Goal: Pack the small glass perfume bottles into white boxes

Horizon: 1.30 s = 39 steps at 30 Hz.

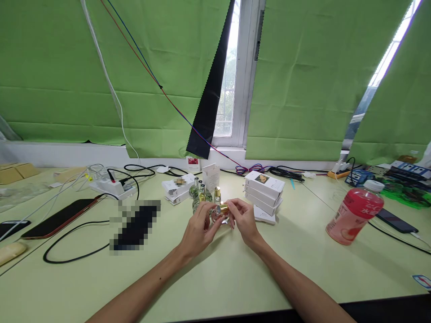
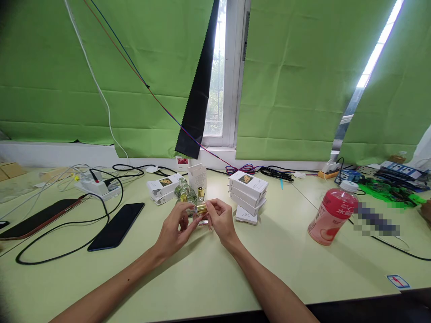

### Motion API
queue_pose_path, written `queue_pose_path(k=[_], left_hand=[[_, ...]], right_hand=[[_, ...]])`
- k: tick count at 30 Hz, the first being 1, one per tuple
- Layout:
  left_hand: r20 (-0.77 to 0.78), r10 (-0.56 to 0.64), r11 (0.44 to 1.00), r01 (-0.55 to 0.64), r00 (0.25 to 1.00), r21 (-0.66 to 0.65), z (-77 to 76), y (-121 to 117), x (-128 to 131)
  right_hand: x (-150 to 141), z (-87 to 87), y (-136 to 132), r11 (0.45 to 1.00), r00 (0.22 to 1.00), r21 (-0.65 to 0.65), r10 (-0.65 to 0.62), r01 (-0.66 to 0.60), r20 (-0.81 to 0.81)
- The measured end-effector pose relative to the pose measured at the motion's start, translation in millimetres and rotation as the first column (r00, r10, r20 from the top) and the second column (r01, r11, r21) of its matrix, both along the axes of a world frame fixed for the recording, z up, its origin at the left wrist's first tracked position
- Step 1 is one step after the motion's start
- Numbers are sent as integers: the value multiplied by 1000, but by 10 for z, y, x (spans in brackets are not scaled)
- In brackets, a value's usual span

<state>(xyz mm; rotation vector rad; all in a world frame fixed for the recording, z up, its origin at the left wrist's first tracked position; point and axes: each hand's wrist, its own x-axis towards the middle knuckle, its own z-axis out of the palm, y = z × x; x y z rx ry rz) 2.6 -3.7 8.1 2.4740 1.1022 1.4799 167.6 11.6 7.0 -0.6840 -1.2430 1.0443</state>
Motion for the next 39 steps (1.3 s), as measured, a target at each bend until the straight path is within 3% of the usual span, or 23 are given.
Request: queue_pose_path(k=[7,11,16,22,39], left_hand=[[-108,150,978,-163,983,-126,-74,68,-5],[-213,176,958,-217,961,-185,-130,107,-24],[-242,140,948,-200,960,-247,-115,112,-31],[-246,110,955,-171,963,-243,-120,116,-30],[-277,44,945,-130,960,-299,-123,139,-52]], right_hand=[[81,-14,86,953,953,6,-302,302,10],[101,-60,134,927,923,42,-376,374,86],[104,-94,167,900,887,152,-432,409,164],[84,-84,141,862,845,327,-473,387,249],[51,-21,115,854,850,472,-405,220,336]])
